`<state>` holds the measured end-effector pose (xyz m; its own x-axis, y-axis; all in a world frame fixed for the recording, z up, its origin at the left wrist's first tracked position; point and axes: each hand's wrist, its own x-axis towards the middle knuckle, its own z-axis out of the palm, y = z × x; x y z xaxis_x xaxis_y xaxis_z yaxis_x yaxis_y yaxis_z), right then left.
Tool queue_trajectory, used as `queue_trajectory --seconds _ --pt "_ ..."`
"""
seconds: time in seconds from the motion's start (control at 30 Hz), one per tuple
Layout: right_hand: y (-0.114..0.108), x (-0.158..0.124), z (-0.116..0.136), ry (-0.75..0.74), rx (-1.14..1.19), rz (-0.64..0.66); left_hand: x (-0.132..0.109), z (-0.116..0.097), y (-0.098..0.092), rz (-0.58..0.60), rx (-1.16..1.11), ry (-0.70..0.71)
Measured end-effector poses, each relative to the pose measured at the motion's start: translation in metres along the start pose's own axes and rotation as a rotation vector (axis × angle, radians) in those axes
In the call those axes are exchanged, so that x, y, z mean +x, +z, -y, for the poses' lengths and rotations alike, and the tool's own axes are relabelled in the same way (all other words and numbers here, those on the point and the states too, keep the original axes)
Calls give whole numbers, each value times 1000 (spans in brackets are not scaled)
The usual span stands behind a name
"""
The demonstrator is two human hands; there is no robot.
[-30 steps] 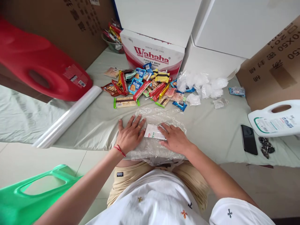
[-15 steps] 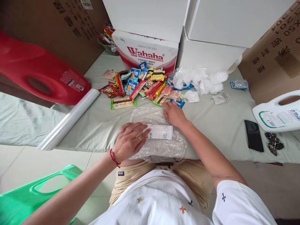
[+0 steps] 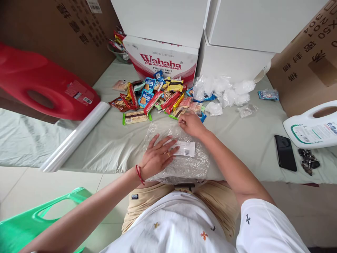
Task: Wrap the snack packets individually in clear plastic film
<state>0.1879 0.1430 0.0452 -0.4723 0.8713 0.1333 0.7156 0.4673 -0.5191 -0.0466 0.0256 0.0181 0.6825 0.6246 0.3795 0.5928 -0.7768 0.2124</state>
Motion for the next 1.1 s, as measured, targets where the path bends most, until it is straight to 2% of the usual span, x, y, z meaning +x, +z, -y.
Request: queue_trajectory --seconds 0.13,0.23,0.33,0.47,0.6,0.7,0.8,0.9,1.0,1.03,1.1 --pt "-16 -31 25 -224 69 1 -8 17 -9 -230 -29 -340" --pt "-15 -59 42 -329 17 42 -6 45 -6 -293 -181 -486" --pt "0 -82 52 -389 -94 86 -1 69 5 -211 -460 -498" --pt "23 -104 55 -401 -271 153 -2 78 10 -93 -667 -500" --pt "39 -122 52 -362 -287 137 -18 80 -6 -101 -593 -376" --pt "46 -133 49 -351 -257 105 -41 90 -21 -38 -484 -283" --pt "50 -142 51 -341 -271 80 -65 98 -35 14 -355 -311" --pt "55 -147 55 -323 -330 41 -71 91 -52 -114 -215 -402" --pt "60 -149 57 -310 -374 13 -51 65 -67 -257 -146 -349" --pt "62 -150 57 -305 -384 18 -40 54 -69 -222 -169 -271" --pt "62 -150 58 -289 -394 37 -18 36 -68 -78 -204 -123"
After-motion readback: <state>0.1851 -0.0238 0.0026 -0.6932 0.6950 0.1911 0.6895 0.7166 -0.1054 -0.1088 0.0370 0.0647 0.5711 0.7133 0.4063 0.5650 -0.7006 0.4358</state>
